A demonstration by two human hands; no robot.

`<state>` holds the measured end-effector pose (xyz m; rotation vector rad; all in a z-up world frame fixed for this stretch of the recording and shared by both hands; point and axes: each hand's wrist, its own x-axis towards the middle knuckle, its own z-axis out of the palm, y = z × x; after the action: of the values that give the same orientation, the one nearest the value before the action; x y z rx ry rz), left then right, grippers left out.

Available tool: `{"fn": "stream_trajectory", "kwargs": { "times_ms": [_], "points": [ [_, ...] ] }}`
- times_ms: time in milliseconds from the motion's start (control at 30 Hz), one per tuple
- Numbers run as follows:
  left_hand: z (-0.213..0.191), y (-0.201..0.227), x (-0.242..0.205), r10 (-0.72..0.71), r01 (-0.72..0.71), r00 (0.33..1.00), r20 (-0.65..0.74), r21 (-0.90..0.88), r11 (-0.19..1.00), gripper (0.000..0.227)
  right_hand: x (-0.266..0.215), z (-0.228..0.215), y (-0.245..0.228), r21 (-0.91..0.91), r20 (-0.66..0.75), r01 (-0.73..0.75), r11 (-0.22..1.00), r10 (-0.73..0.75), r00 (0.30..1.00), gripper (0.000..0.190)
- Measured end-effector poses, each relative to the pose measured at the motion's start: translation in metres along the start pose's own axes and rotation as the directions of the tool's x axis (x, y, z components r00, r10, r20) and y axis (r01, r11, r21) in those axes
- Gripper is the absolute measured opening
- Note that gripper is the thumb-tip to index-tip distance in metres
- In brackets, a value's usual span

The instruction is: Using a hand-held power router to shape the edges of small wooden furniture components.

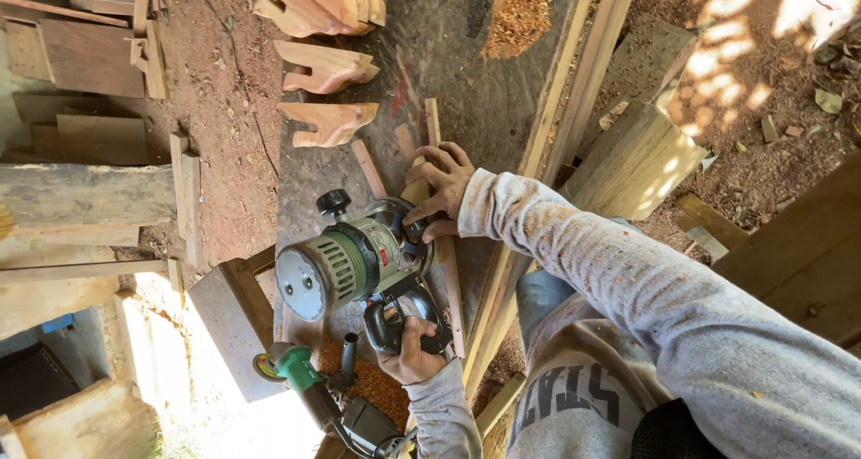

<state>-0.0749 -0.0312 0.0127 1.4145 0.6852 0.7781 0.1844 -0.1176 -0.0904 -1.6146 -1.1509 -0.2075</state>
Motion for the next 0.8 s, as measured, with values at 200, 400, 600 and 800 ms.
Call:
{"fn": "stream_trajectory", "kwargs": {
  "times_ms": [200,400,600,800],
  "points": [
    [-0.026,0.041,0.012,0.001,-0.001,1.000,-0.015,0.034,0.999,0.028,0.000,-0.003,0.003,-0.108,0.113,-0.084,0.991,0.096,0.989,0.106],
    [-0.048,0.091,-0.002,-0.019,0.082,0.984,-0.177,0.353,0.932,0.035,-0.003,0.008,0.016,-0.124,0.104,-0.087,0.988,0.100,0.990,0.110],
    [-0.077,0.091,-0.001,-0.153,0.254,0.957,-0.245,0.464,0.848,0.040,0.026,0.011,0.071,-0.284,0.387,-0.023,0.958,0.137,0.912,0.102],
    [-0.085,0.095,0.008,-0.275,0.361,0.922,-0.273,0.350,0.864,0.030,0.072,0.010,0.077,-0.377,0.810,0.338,0.862,0.129,0.573,0.065]
  ]
}}
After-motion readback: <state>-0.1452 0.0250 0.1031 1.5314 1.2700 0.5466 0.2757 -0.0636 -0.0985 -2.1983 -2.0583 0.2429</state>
